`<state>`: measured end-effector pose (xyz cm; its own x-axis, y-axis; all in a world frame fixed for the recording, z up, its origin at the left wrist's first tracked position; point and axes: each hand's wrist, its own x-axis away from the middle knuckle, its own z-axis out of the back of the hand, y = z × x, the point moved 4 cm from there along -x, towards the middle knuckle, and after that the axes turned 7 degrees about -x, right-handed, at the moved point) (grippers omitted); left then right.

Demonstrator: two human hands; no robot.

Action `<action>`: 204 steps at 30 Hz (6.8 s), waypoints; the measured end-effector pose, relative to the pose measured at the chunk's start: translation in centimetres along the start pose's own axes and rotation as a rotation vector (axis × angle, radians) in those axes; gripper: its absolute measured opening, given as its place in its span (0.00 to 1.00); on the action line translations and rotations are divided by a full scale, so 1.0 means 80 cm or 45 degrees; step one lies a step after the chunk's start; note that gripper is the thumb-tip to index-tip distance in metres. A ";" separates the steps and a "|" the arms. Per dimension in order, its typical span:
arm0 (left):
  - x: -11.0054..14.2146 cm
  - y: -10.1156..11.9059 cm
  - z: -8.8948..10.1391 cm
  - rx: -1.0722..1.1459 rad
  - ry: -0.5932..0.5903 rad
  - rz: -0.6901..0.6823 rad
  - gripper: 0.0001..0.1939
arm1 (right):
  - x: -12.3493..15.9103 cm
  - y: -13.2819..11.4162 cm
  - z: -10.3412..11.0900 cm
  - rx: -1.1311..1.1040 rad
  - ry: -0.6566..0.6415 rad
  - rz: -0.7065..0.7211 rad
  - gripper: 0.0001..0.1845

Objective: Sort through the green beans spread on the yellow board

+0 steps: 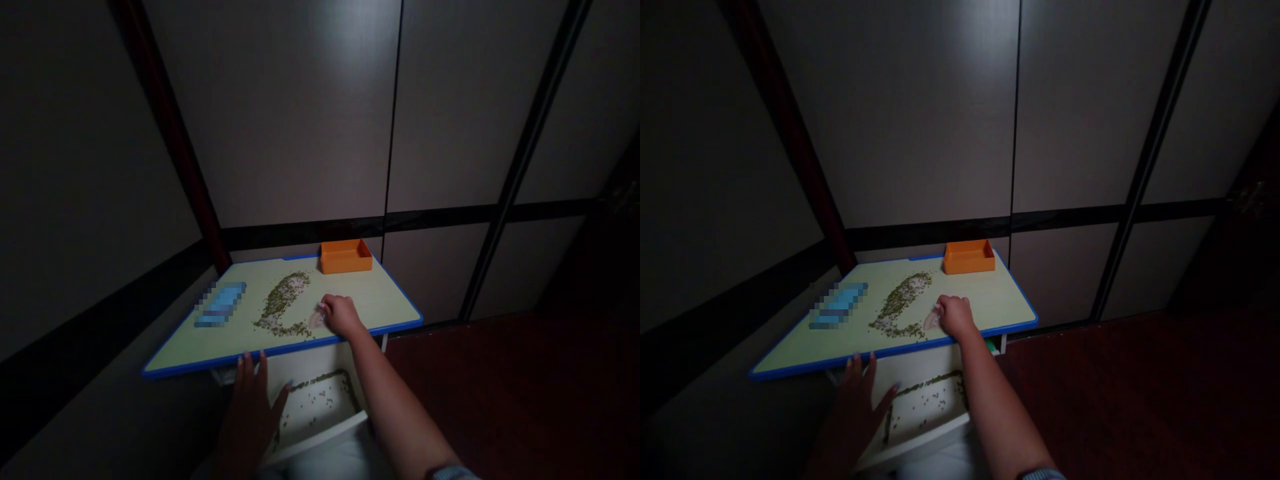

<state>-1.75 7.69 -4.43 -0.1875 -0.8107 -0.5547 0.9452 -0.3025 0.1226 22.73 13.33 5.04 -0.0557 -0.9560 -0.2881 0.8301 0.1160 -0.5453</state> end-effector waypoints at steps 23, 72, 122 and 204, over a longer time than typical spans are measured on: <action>-0.001 0.007 0.007 0.080 0.003 0.045 0.38 | 0.017 -0.005 0.006 -0.021 -0.059 0.002 0.11; 0.001 0.008 0.009 0.051 -0.011 0.042 0.38 | 0.016 -0.007 -0.004 -0.185 -0.031 0.122 0.10; 0.000 0.010 0.014 0.130 -0.097 0.104 0.37 | 0.017 0.033 0.018 0.149 0.292 -0.456 0.12; -0.004 0.017 0.026 0.168 -0.176 0.141 0.38 | -0.034 -0.002 -0.002 0.284 0.112 -0.140 0.13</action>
<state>-0.96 6.50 -2.38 -0.1280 -0.9010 -0.4145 0.9205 -0.2635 0.2884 22.67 15.91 5.81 -0.1926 -0.9313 -0.3093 0.9176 -0.0593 -0.3929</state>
